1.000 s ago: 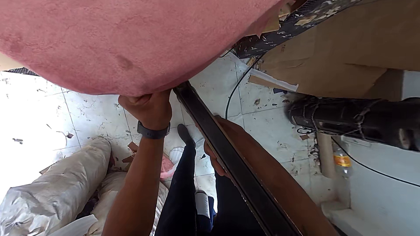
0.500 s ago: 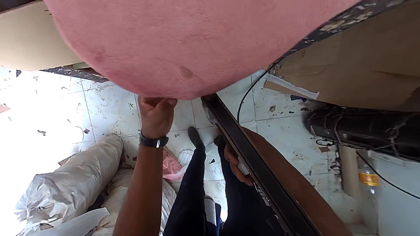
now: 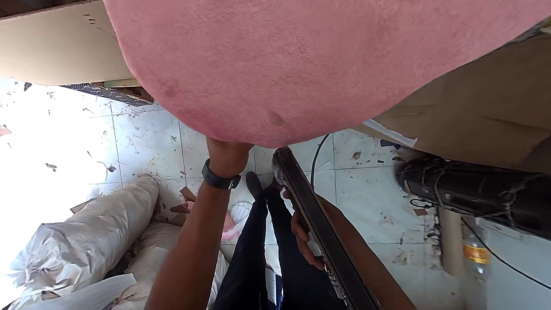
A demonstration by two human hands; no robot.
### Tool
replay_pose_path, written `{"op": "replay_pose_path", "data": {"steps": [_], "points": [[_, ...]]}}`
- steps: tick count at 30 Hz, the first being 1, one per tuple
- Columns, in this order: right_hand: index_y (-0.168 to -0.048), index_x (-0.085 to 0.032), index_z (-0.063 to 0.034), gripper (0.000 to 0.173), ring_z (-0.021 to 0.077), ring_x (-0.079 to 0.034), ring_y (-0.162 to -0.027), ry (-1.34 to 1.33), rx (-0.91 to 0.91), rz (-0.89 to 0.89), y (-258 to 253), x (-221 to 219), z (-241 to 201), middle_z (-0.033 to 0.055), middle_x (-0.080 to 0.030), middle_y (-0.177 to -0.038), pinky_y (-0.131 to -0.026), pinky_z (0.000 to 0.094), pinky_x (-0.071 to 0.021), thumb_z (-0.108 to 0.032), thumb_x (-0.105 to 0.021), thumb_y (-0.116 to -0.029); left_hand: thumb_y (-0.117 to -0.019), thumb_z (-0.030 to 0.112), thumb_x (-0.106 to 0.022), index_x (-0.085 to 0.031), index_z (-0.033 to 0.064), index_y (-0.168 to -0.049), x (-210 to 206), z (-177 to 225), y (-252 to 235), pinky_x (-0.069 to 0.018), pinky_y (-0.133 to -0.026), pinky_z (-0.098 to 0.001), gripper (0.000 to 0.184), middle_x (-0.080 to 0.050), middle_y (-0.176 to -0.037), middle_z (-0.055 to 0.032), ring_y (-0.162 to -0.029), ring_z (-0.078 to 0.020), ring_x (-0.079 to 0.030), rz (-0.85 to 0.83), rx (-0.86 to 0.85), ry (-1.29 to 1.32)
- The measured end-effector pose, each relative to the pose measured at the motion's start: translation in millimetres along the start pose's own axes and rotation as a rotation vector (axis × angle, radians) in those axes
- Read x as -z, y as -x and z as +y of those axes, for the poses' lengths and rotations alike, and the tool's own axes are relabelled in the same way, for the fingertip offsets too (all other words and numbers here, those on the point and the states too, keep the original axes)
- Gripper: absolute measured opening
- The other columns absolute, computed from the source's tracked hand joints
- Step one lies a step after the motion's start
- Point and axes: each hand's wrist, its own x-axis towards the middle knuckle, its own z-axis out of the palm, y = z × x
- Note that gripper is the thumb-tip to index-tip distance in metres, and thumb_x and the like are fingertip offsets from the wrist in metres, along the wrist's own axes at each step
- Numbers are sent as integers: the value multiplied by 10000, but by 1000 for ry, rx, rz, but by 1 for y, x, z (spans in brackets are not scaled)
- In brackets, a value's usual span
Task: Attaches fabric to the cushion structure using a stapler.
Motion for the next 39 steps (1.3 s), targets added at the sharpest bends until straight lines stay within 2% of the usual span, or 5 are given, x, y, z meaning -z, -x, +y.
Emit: {"op": "replay_pose_path", "data": {"steps": [9, 26, 34, 36, 39], "points": [[-1412, -468, -117, 531, 195, -592, -454, 82, -11, 72, 4, -14, 15, 70, -577, -701, -368, 352, -537, -502, -486, -1047, -917, 192, -748, -687, 122, -1128, 38, 45, -14, -600, -905, -428, 231, -737, -1058, -62, -1000, -169, -712, -4, 130, 91], [-1456, -432, -76, 776, 188, -643, -543, -387, 357, 60, -46, -136, 93, 102, -637, -825, -435, 318, -566, -609, -638, -930, -740, 126, -915, -636, 191, -1196, 59, 37, -55, -620, -911, -336, 539, -741, -1091, 72, -1022, -74, -708, -375, 131, 37], [-1287, -521, -193, 433, 140, -666, -547, -484, 343, -232, -83, -146, 87, 16, -667, -779, -468, 270, -563, -444, -627, -951, -765, -34, -851, -562, 30, -1247, 64, 26, -64, -602, -937, -509, 566, -705, -1118, -128, -1056, -264, -705, -431, 323, 206], [-1454, -417, -57, 494, 275, -750, -926, -572, 606, -994, -153, -87, 152, 152, -682, -1145, -759, 408, -649, -363, -483, -1072, -791, -45, -827, -554, 9, -1256, 65, 25, -67, -591, -955, -534, 542, -696, -1130, -160, -1076, -296, -696, -456, 366, 242], [-985, -672, -128, 365, 129, -720, -610, -552, 480, -396, -105, -135, 130, 5, -714, -802, -527, 285, -615, -475, -560, -990, -790, -85, -805, -549, -1, -1242, 64, 30, -71, -588, -965, -530, 526, -695, -1130, -157, -1090, -294, -694, -456, 392, 236]]}}
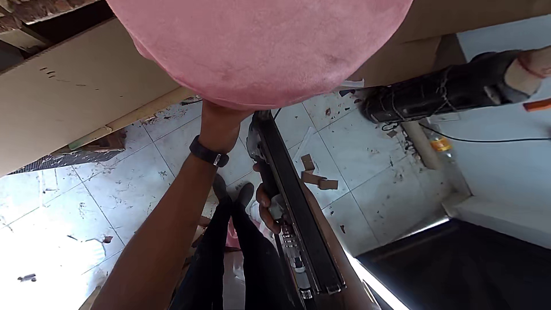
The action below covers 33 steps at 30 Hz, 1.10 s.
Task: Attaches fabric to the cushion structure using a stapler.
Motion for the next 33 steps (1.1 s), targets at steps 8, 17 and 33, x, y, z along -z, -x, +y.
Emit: {"op": "replay_pose_path", "data": {"steps": [8, 17, 33], "points": [[-1364, -482, -138, 647, 187, -670, -499, 159, 89, 331, -13, -51, -22, 74, -641, -707, -438, 333, -589, -553, -687, -913, -837, -79, -751, -616, 31, -1079, 20, 28, -11, -597, -945, -500, 299, -722, -1017, -101, -1006, -237, -714, 70, -70, -129], [-1492, -431, -190, 599, 185, -686, -585, 155, 130, 289, -1, -30, -15, 109, -657, -822, -502, 306, -602, -500, -595, -1007, -864, 23, -804, -680, -16, -1156, 44, 49, -7, -595, -956, -428, 319, -743, -1109, -140, -1031, -225, -722, -287, -16, -132], [-1240, -643, -167, 332, 34, -635, -738, 430, 110, 950, -77, -159, 4, -12, -656, -856, -659, 189, -538, -348, -397, -1109, -724, 73, -912, -705, 162, -1009, 52, 36, -44, -621, -860, -302, 363, -744, -972, 91, -940, -47, -709, -175, -511, -418]]}}
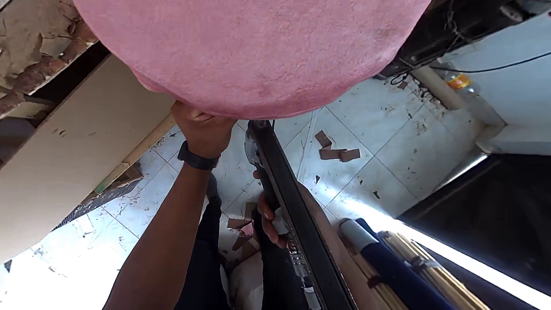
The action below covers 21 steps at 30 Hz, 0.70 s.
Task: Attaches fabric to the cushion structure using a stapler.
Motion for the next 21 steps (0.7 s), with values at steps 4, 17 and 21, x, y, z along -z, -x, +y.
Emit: {"op": "replay_pose_path", "data": {"steps": [4, 17, 21], "points": [[-1107, -687, -179, 298, 7, -625, -711, 12, 69, 55, 0, -14, 6, -50, -657, -804, -647, 171, -533, -341, -438, -1085, -695, 146, -937, -622, 148, -1096, 10, -12, -3, -618, -867, -301, 511, -726, -989, 107, -960, -31, -700, 23, 9, -32], [-1394, -545, -163, 492, 212, -608, -543, -331, 92, -169, -38, -37, 78, 115, -591, -799, -458, 369, -570, -508, -455, -1055, -847, 98, -832, -642, 132, -1224, 92, 10, -41, -587, -983, -442, 423, -730, -1155, -26, -1089, -189, -697, -444, 529, 355], [-1417, -525, -128, 504, 195, -613, -546, -403, 116, -190, -38, -45, 95, 112, -589, -802, -456, 349, -570, -476, -465, -1057, -860, 180, -839, -701, 89, -1191, 113, 14, -53, -571, -1012, -442, 370, -732, -1169, -67, -1104, -207, -694, -494, 516, 384]]}}
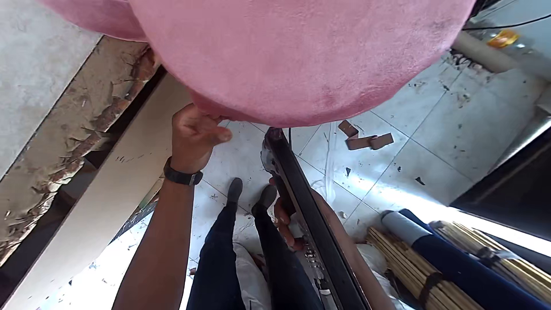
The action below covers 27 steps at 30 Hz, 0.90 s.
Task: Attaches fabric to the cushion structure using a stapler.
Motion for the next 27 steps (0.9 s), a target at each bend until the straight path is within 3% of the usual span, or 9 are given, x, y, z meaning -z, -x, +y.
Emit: {"op": "replay_pose_path", "data": {"steps": [3, 9, 13, 14, 15, 16, 19, 25, 27], "points": [[-1438, -500, -126, 517, 197, -614, -537, -10, 21, -2, -5, -16, 11, 112, -586, -798, -441, 350, -568, -468, -476, -1051, -878, 114, -816, -743, 68, -1083, 8, 0, -14, -619, -898, -397, 223, -763, -1042, -52, -971, -158, -727, 26, -60, -78], [-1401, -496, -90, 484, 189, -619, -530, -145, 90, 24, -27, -64, 30, 115, -587, -772, -449, 323, -566, -440, -450, -1070, -820, 41, -851, -744, 55, -1026, 19, -5, -32, -639, -854, -367, 232, -766, -987, -32, -923, -136, -736, -64, -122, -120], [-1478, -416, -70, 448, 184, -649, -552, -307, 224, -71, -42, -82, 51, 115, -591, -802, -460, 344, -597, -302, -328, -1105, -800, 32, -864, -741, 23, -1019, 22, -13, -39, -632, -886, -401, 251, -763, -1001, -53, -951, -158, -732, -54, -130, -107], [-1416, -487, -63, 414, 183, -644, -572, -346, 209, -20, -37, -94, 46, 134, -621, -805, -483, 324, -581, -310, -326, -1126, -795, 19, -865, -738, 12, -1019, 23, -14, -41, -636, -885, -411, 257, -762, -1001, -62, -953, -167, -735, -62, -130, -96], [-1236, -585, -79, 367, 169, -619, -501, -347, 134, 148, -34, -115, 32, 112, -602, -708, -426, 298, -552, -323, -338, -1116, -792, 12, -864, -736, 17, -1018, 24, -14, -42, -640, -876, -411, 260, -762, -1003, -58, -955, -166, -737, -74, -125, -84], [-1226, -580, -87, 355, 178, -618, -484, -353, 111, 186, -36, -120, 31, 110, -585, -684, -417, 306, -553, -330, -347, -1113, -790, -2, -860, -735, 14, -1016, 25, -14, -44, -641, -874, -412, 259, -762, -1002, -60, -956, -168, -738, -91, -121, -71], [-1425, -438, -91, 414, 215, -652, -519, -373, 231, 29, -53, -105, 61, 114, -574, -723, -451, 356, -596, -335, -386, -1096, -784, -10, -862, -736, 12, -991, 27, -14, -50, -642, -867, -396, 244, -762, -974, -51, -934, -155, -737, -133, -143, -88], [-1454, -405, -111, 458, 222, -671, -527, -428, 256, 22, -59, -111, 67, 113, -601, -732, -455, 361, -604, -366, -425, -1074, -805, -21, -833, -737, 46, -1011, 36, -9, -53, -629, -895, -381, 238, -762, -1000, -17, -965, -132, -727, -139, -60, -30], [-1344, -509, -83, 390, 192, -663, -537, -454, 247, 53, -50, -115, 63, 102, -608, -744, -462, 317, -595, -360, -380, -1101, -860, 91, -818, -721, 64, -1109, 46, 2, -46, -602, -958, -396, 269, -751, -1090, -26, -1038, -151, -711, -209, 41, 38]]}}
